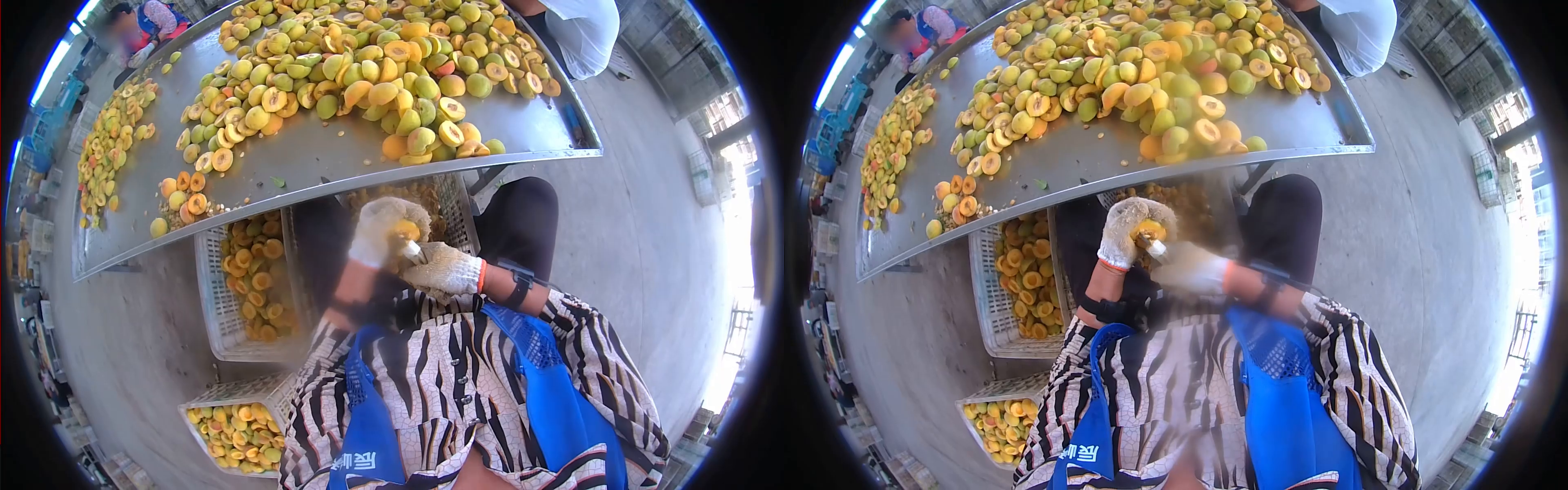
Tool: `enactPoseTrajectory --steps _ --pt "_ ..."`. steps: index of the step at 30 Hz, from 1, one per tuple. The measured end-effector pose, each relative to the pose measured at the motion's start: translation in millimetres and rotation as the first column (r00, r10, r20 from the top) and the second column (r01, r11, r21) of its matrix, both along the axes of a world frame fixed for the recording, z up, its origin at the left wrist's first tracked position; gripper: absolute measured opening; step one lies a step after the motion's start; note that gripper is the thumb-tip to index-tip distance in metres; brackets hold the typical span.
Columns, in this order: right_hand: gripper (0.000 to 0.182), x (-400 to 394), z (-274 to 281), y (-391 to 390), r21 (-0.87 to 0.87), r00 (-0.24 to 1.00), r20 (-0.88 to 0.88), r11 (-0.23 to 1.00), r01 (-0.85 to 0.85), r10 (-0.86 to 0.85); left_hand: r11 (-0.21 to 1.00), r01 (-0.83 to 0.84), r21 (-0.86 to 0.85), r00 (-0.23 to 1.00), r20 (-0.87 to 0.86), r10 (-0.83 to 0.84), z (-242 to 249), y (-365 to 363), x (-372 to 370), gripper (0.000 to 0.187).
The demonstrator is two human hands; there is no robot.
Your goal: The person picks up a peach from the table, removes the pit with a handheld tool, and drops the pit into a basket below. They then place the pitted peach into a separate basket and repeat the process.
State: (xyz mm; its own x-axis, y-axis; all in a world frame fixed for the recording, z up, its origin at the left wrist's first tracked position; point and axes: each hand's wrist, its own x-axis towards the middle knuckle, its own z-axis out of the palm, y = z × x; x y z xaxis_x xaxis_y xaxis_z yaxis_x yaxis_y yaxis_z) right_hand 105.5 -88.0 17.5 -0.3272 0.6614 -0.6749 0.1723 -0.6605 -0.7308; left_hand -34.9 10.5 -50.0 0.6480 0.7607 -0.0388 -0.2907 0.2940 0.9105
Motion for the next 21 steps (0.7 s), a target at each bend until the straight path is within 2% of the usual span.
enactPoseTrajectory --steps 2,3,5,7,8,9,11,12,15,17,19,20,21 --pt "0.018 3.4 -5.2 0.6 -0.073 0.995 -0.097 0.997 -0.029 0.022 0.999 0.052 -0.012 0.994 0.100 -0.051 12.0 0.6 -0.9 0.037" --pt "0.017 3.4 -9.1 -0.8 -0.140 0.968 -0.243 0.990 0.022 -0.056 0.997 0.080 -0.017 0.986 0.149 -0.077 14.0 -0.1 -2.1 0.038" --pt "0.014 3.9 -15.2 -0.3 -0.287 0.840 -0.494 0.954 0.089 -0.226 0.996 -0.082 0.025 0.979 0.190 0.076 -3.4 -4.4 3.8 0.038" --pt "0.011 4.8 -15.7 2.0 -0.375 0.818 -0.513 0.925 0.060 -0.261 0.976 -0.182 -0.115 0.949 0.240 0.206 -17.6 -6.7 11.6 0.039" --pt "0.010 4.6 -15.5 3.8 -0.416 0.807 -0.521 0.908 0.044 -0.278 0.943 -0.194 -0.271 0.929 0.258 0.265 -24.3 -6.2 14.2 0.039" --pt "0.009 2.1 -11.0 5.0 -0.343 0.858 -0.464 0.938 0.056 -0.221 0.886 -0.197 -0.421 0.906 0.268 0.329 -20.9 -5.3 14.3 0.039" --pt "0.008 -2.3 1.6 3.7 -0.194 0.937 -0.327 0.979 0.061 -0.123 0.852 -0.112 -0.512 0.893 0.324 0.312 -14.2 -5.1 11.5 0.039" --pt "0.009 -1.6 -0.9 3.4 -0.226 0.909 -0.393 0.973 0.049 -0.137 0.830 -0.068 -0.554 0.885 0.350 0.306 -9.6 -5.3 9.4 0.039" --pt "0.016 7.3 -25.5 -0.4 -0.278 0.793 -0.590 0.960 -0.023 -0.152 0.943 -0.272 -0.193 0.919 0.240 0.314 -24.9 -10.6 8.6 0.038" --pt "0.023 12.6 -54.3 -8.8 -0.246 0.725 -0.680 0.966 -0.084 -0.110 0.986 -0.147 -0.083 0.933 0.319 0.167 -9.6 -14.2 -0.2 0.039" --pt "0.030 15.5 -80.7 -12.6 -0.185 0.735 -0.676 0.978 -0.101 -0.052 0.987 -0.156 -0.039 0.961 0.225 0.161 -1.3 -12.3 -6.5 0.039" --pt "0.030 16.4 -75.9 -12.8 -0.126 0.771 -0.635 0.991 -0.039 -0.050 0.987 -0.158 -0.017 0.971 0.177 0.158 2.9 -11.3 -9.7 0.039" --pt "0.031 17.3 -71.1 -13.1 -0.062 0.809 -0.586 0.998 0.018 -0.051 0.979 -0.182 -0.095 0.968 0.158 0.195 27.9 -10.7 -11.7 0.037"
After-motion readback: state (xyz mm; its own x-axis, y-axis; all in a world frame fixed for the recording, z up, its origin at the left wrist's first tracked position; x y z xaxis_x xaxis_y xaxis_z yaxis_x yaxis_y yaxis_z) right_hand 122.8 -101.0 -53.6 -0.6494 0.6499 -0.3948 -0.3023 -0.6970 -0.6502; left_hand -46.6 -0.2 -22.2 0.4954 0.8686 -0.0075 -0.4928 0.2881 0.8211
